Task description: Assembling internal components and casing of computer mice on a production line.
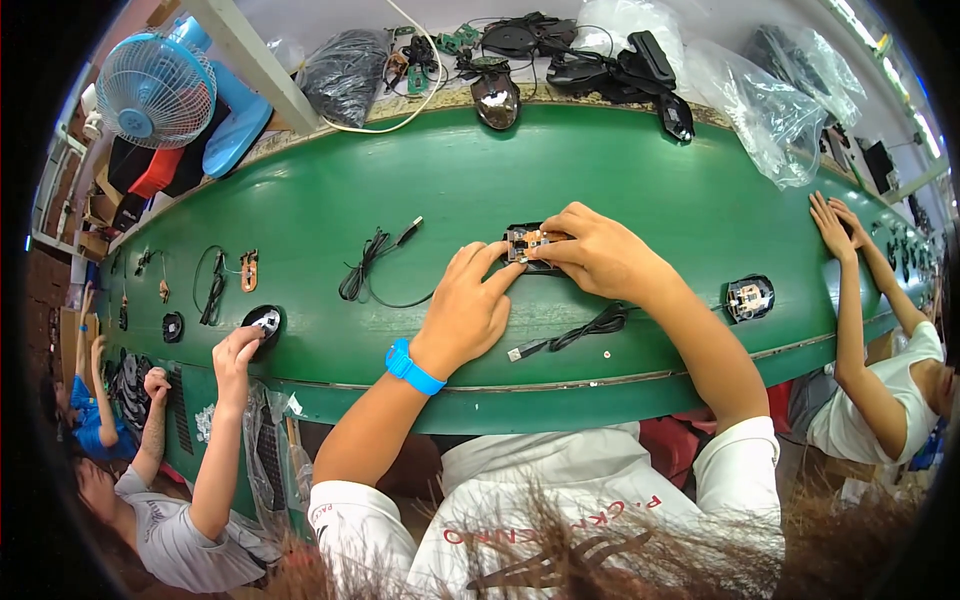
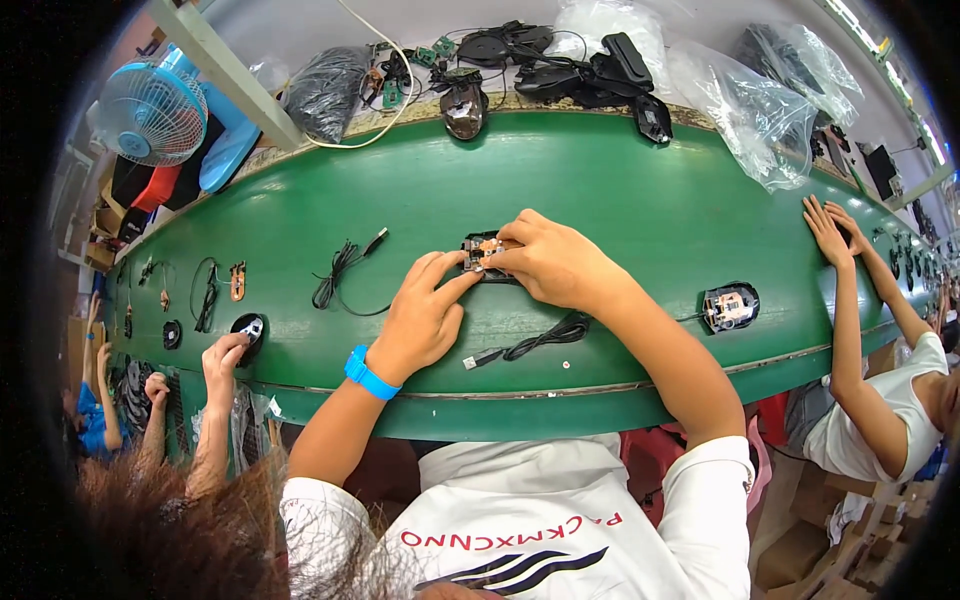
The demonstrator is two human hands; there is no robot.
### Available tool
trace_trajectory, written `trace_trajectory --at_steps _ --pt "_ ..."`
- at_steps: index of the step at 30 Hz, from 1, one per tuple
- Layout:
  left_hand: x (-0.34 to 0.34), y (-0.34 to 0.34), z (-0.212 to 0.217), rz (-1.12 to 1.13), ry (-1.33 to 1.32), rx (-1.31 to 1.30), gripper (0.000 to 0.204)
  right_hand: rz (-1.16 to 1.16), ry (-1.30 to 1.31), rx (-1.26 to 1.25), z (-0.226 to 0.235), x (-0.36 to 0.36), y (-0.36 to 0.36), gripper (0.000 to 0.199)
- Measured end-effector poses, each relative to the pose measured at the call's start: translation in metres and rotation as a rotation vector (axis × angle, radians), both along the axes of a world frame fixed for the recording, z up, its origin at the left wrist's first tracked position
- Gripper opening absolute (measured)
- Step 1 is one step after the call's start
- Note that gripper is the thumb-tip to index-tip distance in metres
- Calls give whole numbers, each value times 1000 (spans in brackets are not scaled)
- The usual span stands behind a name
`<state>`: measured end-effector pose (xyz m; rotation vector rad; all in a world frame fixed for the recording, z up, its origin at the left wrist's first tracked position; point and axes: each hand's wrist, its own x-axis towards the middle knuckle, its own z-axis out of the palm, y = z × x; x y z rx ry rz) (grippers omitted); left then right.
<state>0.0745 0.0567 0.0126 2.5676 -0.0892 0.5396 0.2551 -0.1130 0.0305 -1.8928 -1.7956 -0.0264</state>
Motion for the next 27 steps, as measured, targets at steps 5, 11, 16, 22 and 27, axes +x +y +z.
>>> trace_trajectory --at_steps 5,11,16,22,27 --pt "-4 6 -8 -6 1 -79 45 1 -62 -89 5 -9 -3 32" --pt "-7 9 -5 -48 68 -238 51 -55 -182 -198 7 -19 -5 34" --pt "-4 11 -2 -72 112 -265 59 -77 -193 -249 3 -24 -5 36" --pt "-3 9 -2 -68 90 -180 55 -97 -172 -225 0 -29 -10 38" --pt "7 3 15 -86 33 120 53 -106 -87 -179 -2 -26 -13 38"
